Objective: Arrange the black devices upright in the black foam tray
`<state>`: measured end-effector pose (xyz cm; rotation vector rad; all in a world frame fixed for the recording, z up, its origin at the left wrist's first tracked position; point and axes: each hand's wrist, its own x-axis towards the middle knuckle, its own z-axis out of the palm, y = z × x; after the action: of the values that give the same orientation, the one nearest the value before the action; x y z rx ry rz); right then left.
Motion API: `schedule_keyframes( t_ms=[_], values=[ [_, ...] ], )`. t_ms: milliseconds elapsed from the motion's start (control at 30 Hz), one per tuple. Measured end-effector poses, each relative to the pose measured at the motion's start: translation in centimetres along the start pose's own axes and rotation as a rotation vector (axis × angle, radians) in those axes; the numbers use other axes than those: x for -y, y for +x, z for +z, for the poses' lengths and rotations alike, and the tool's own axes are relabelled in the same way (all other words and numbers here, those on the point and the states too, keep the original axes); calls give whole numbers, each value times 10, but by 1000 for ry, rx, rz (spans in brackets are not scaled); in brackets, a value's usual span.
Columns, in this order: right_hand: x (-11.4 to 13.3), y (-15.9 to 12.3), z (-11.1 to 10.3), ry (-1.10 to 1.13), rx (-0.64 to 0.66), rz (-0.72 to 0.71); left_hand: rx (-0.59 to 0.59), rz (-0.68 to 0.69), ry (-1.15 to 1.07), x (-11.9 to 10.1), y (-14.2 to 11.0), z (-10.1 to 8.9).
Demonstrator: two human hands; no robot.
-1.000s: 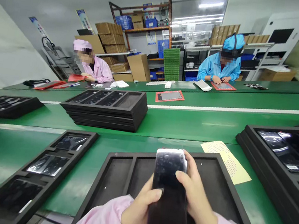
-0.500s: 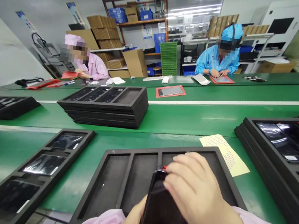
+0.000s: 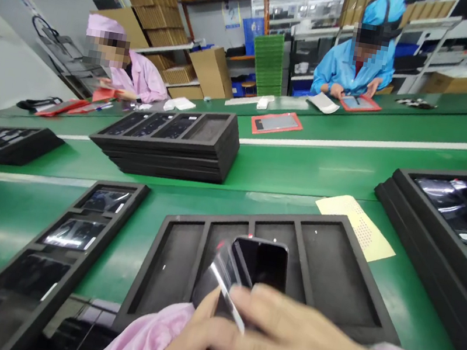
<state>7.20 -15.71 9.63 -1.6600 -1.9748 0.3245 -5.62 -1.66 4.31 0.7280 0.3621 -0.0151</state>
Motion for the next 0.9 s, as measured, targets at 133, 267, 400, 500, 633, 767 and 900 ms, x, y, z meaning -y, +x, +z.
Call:
schedule_keyframes(
  t_ms=[133, 267, 400, 500, 633, 767, 900],
  values=[
    [-20, 2, 8, -289, -337, 54, -26, 98, -39, 1, 12, 4],
    [-34, 18, 24, -278, -595, 228, -141, 104, -77, 3, 21, 4],
    [-35, 22, 36, -91, -832, 531, -206, 84, -127, 7, 24, 2],
    [-30, 18, 41, 295, -675, 840, -211, 168, -103, 11, 24, -1],
    [-26, 9, 37, 782, -404, 944, -183, 175, -97, 12, 24, -6],
    [-43, -23, 21, 591, -750, 1039, -182, 90, -90, 7, 21, -12],
    [-79, -65, 16, -119, -818, 1082, -102, 11, -124, 0, 17, -13]
  ],
)
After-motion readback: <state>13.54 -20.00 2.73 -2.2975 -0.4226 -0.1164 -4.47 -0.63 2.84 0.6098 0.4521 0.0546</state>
